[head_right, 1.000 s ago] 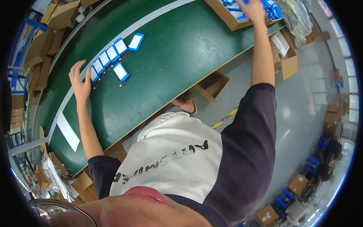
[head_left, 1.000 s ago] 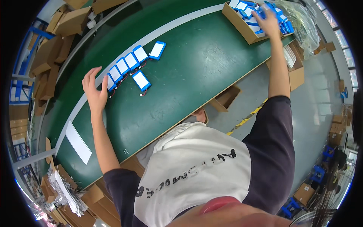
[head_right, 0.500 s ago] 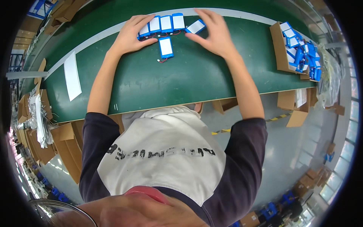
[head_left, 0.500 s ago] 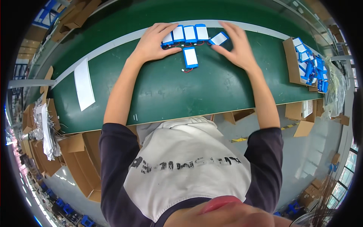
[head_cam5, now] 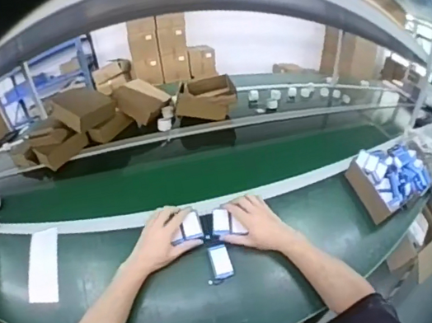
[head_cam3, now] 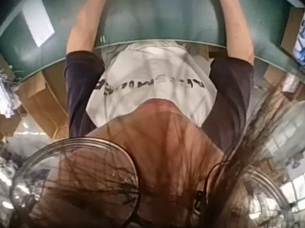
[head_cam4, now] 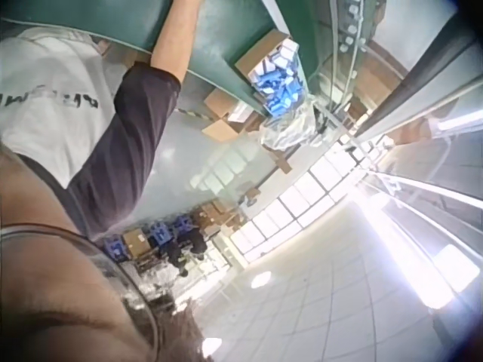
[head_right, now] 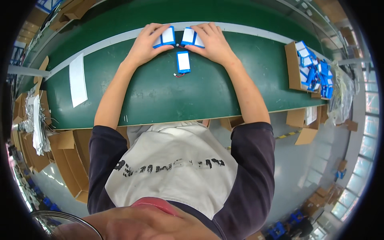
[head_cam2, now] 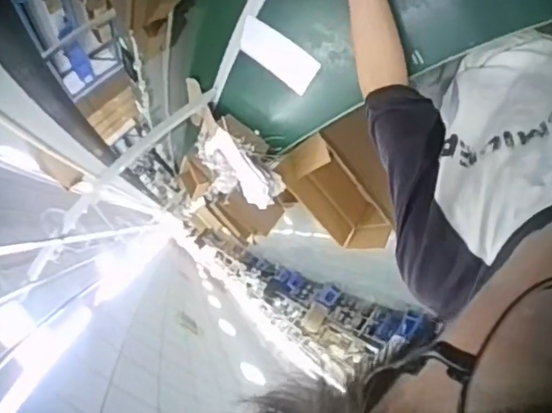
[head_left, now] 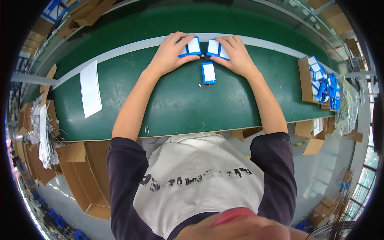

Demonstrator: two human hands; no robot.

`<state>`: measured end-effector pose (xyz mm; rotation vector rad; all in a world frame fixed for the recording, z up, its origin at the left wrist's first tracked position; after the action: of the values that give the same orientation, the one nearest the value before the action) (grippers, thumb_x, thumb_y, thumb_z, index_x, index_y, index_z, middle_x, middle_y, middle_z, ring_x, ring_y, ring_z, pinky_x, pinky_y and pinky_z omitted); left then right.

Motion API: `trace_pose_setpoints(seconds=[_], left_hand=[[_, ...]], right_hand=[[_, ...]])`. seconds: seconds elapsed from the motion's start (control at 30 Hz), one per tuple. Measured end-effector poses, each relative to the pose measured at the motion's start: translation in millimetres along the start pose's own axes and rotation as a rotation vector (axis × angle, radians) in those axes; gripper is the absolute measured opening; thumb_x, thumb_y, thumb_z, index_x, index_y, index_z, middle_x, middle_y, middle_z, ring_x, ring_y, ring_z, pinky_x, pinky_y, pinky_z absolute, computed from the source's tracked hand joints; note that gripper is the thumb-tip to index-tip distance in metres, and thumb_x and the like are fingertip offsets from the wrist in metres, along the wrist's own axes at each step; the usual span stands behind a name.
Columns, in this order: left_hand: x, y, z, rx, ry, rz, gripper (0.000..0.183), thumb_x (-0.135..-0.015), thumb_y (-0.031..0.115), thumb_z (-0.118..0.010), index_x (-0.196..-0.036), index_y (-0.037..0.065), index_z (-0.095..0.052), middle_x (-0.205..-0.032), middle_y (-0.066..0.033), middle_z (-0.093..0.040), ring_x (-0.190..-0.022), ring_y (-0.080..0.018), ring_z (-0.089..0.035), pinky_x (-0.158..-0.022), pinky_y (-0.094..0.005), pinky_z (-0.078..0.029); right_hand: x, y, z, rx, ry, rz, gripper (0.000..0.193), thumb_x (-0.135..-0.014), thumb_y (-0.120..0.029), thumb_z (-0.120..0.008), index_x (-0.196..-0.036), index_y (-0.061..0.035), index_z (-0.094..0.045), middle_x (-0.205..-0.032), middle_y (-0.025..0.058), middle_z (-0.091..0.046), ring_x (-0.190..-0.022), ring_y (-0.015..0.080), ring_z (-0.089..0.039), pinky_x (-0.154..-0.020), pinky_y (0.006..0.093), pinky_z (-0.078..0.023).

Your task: The person applies white adhesive labels to a grid of blue rectangular battery packs arranged on a green workbench. They peel labels from a sheet and press them onto the packs one by one. After labeling, the person gathers the packs and places them into a cardboard box.

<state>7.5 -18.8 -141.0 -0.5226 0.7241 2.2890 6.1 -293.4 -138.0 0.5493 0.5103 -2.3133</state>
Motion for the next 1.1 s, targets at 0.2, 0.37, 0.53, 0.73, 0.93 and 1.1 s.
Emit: trace_pose_setpoints(seconds=[0.2,0.37,0.53,0.73,0.93,1.1], left_hand=[[-3,74,-5,0.082,0.028,-0.062,0.067,-0.080,0.036,-0.085,-0.137,0.007,-0.062,-0.124,-0.0149,-0.061,-0.111,-0.0358,-0.059,-0.098,-0.0429,-0.050],[4,92,-23,-0.043,-0.065,-0.169,0.065,-0.078,0.040,-0.085,-0.132,0.010,-0.065,-0.123,-0.0126,-0.062,-0.109,-0.0329,-0.059,-0.089,-0.0423,-0.050],[9,99,-28,-0.068,-0.169,-0.242,0.066,-0.073,0.033,-0.088,-0.130,0.009,-0.066,-0.123,-0.0105,-0.063,-0.106,-0.0302,-0.060,-0.086,-0.0422,-0.049],[3,88,-17,0.170,-0.075,-0.130,0.060,-0.073,0.023,-0.087,-0.128,0.005,-0.069,-0.121,-0.0142,-0.067,-0.102,-0.0324,-0.064,-0.089,-0.0427,-0.052],[-63,100,-48,1.145,0.060,0.987,0.060,-0.111,0.049,-0.036,-0.136,-0.002,-0.058,-0.126,-0.0156,-0.068,-0.099,-0.0229,-0.068,-0.088,-0.0356,-0.057],[-186,162,-89,1.242,-0.126,0.829,0.068,-0.108,0.060,-0.035,-0.139,0.002,-0.056,-0.129,-0.0136,-0.065,-0.103,-0.0236,-0.066,-0.089,-0.0361,-0.056]], right_hand=[[17,26,12,-0.622,0.364,-0.621,0.054,-0.099,-0.042,-0.068,-0.133,-0.0009,-0.061,-0.113,0.0139,-0.068,-0.098,0.0255,-0.064,-0.087,0.0406,-0.052],[43,32,26,-2.096,0.589,-0.618,0.071,-0.103,-0.064,-0.043,-0.134,-0.0017,-0.059,-0.114,0.0139,-0.067,-0.091,0.0252,-0.062,-0.083,0.0437,-0.052],[39,13,36,-2.157,0.695,-0.796,0.071,-0.100,-0.059,-0.052,-0.141,-0.0001,-0.054,-0.128,0.0174,-0.063,-0.103,0.0309,-0.060,-0.084,0.0437,-0.052],[50,26,28,-2.336,0.608,-0.582,0.067,-0.099,-0.050,-0.054,-0.149,-0.0061,-0.049,-0.133,0.0175,-0.061,-0.103,0.0317,-0.064,-0.081,0.0428,-0.054],[68,23,33,-2.475,0.904,-0.596,0.063,-0.103,-0.053,-0.048,-0.152,-0.0125,-0.046,-0.130,0.0152,-0.063,-0.100,0.0302,-0.066,-0.079,0.0427,-0.054],[105,-9,114,-1.609,1.353,-0.827,0.065,-0.100,-0.045,-0.054,-0.150,-0.0043,-0.047,-0.132,0.0146,-0.058,-0.094,0.0227,-0.064,-0.077,0.0369,-0.055]])
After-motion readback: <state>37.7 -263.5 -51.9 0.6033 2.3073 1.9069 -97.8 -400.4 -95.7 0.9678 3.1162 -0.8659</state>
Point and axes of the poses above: each hand's wrist, its own x-axis away from the middle knuckle, its own z-axis out of the back of the hand, y = z × x, the point moved 1 cm from there along -x, towards the middle knuckle
